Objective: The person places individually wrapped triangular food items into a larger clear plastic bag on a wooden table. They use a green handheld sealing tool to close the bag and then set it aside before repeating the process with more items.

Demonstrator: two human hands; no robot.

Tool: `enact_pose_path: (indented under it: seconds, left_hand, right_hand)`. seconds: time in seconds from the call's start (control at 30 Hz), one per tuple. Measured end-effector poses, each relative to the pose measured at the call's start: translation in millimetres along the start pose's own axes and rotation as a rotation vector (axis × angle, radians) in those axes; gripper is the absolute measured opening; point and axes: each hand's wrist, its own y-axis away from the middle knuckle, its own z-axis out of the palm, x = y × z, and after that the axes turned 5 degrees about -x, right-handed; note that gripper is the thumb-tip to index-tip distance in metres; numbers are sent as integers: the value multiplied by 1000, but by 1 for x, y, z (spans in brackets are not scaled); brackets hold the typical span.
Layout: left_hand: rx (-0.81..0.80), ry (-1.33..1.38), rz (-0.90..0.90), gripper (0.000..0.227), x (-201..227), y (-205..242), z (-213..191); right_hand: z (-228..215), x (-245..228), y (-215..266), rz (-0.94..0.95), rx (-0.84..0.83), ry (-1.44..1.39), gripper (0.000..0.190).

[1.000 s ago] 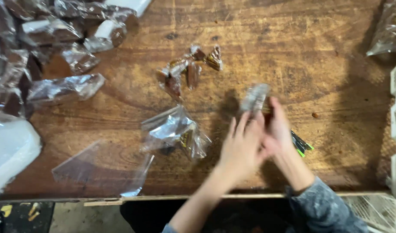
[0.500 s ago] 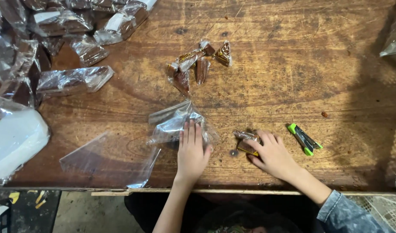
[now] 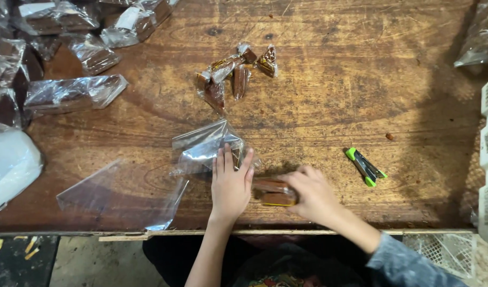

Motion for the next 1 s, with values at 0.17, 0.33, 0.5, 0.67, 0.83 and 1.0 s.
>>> enact_pose_path:
  seconds: [0.17,0.33,0.5,0.67,0.83,1.0]
  left_hand:
    - [-202,51,-125,51,5,-3,-10]
    - [50,-26,-36,47,0,1,6]
    - [115,23,-27,43,1,1,7]
    - [130,4,-54,45,1,2,8]
    - [116,-22,-78,46,3,2,5]
    - [137,-61,-82,46,3,2,9]
  right_hand:
    - [35,-21,-30,65,145,-45,75]
    - [22,-44,-49,194,124,-142,79]
    - [-11,-68,-60,325,36,-256,79]
    - [-22,-78,-72,456,23,-429,74]
    - [-25,-77,-86,584,-22,-651,75]
    - [-9,-63,-93,648,-36,-911,76]
